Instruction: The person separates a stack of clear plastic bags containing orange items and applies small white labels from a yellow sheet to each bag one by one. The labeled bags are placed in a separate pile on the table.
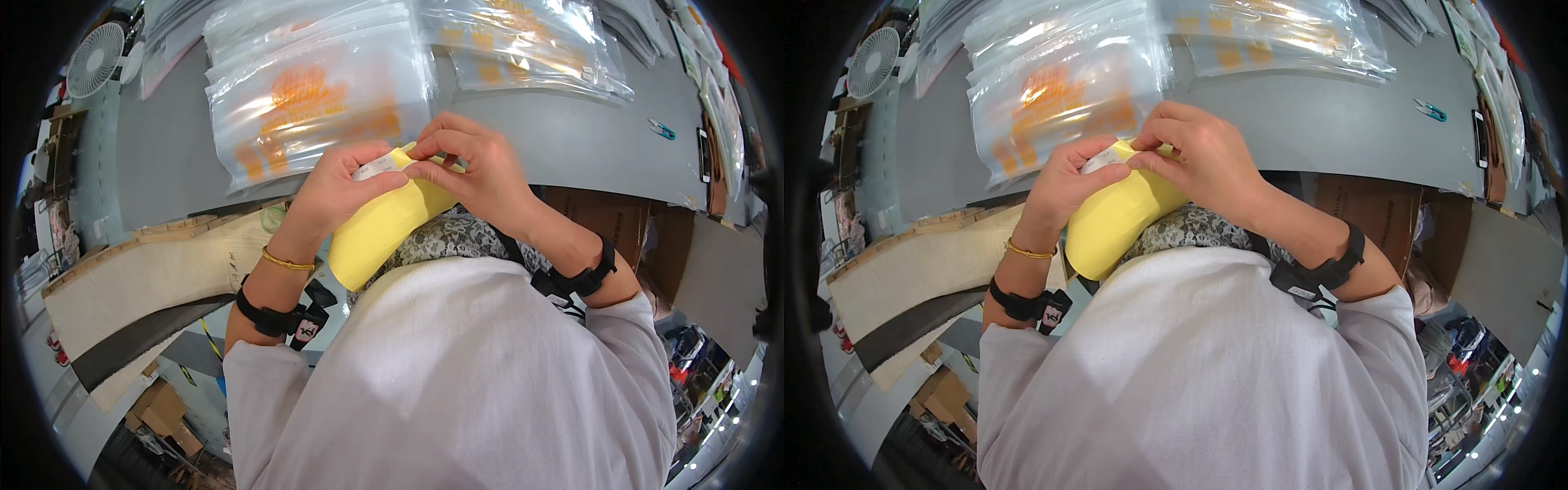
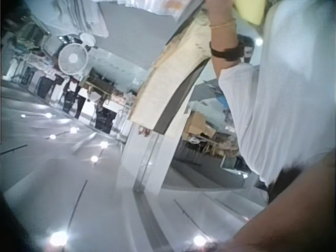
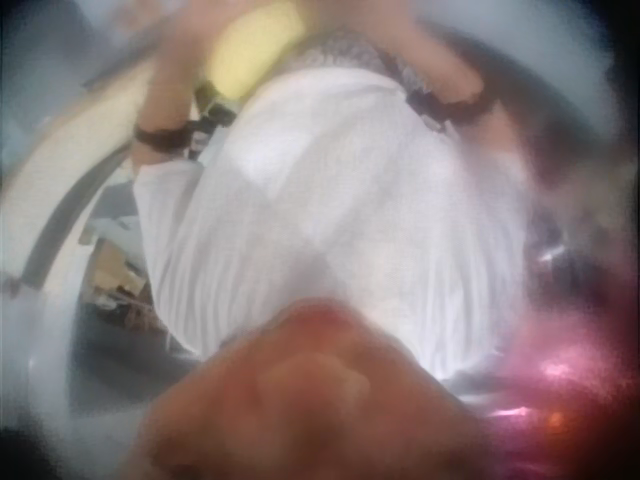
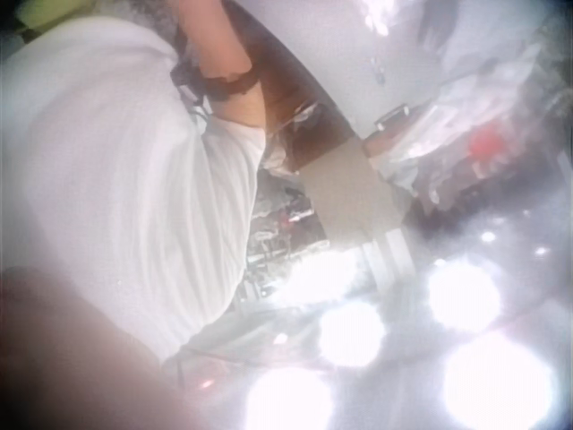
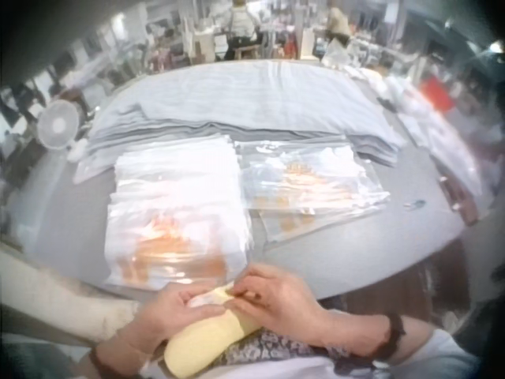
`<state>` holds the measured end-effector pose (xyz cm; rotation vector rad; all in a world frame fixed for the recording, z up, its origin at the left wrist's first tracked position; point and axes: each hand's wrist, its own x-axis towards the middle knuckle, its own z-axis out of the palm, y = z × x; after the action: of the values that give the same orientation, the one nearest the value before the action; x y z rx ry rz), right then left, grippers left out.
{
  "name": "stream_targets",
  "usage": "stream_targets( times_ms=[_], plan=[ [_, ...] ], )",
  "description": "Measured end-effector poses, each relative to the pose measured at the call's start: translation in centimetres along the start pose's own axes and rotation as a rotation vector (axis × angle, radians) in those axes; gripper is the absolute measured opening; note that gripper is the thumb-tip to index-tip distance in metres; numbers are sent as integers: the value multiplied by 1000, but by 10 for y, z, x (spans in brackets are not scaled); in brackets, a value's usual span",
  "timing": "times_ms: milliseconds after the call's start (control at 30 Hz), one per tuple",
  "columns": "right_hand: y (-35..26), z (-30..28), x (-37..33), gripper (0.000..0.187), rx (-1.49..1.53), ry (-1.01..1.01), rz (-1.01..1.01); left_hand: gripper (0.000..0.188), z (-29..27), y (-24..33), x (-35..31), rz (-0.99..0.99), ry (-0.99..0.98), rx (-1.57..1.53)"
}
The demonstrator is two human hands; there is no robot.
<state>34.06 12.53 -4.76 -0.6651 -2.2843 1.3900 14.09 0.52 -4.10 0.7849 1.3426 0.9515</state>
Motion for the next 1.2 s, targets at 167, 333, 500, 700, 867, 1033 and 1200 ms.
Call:
stream_targets(
  times_ms=[167, 333, 500, 700, 867, 1033, 1200],
  plan=[
    [-6, 8, -8, 10, 67, 9, 108, 23, 4, -20, -4, 32, 19, -98],
    [-6, 10, -8, 12, 64, -36, 186, 25, 3, -28, -8, -10, -7, -56],
    [-10, 10, -7, 17, -14, -78, 198, 35, 1, -34, -6, -23, -9, -88],
    [-9, 10, -7, 13, 40, -111, 230, 35, -2, -36, -5, -63, -50, -95],
    [-8, 10, -7, 12, 61, -114, 238, 26, 2, -36, -7, -55, -57, -142],
    [-9, 4, -5, 10, 33, -181, 238, 26, 2, -37, -8, -34, -53, -109],
    [-10, 4, -4, 10, 64, -189, 295, 25, 1, -41, -5, -27, -64, -99]
  ],
)
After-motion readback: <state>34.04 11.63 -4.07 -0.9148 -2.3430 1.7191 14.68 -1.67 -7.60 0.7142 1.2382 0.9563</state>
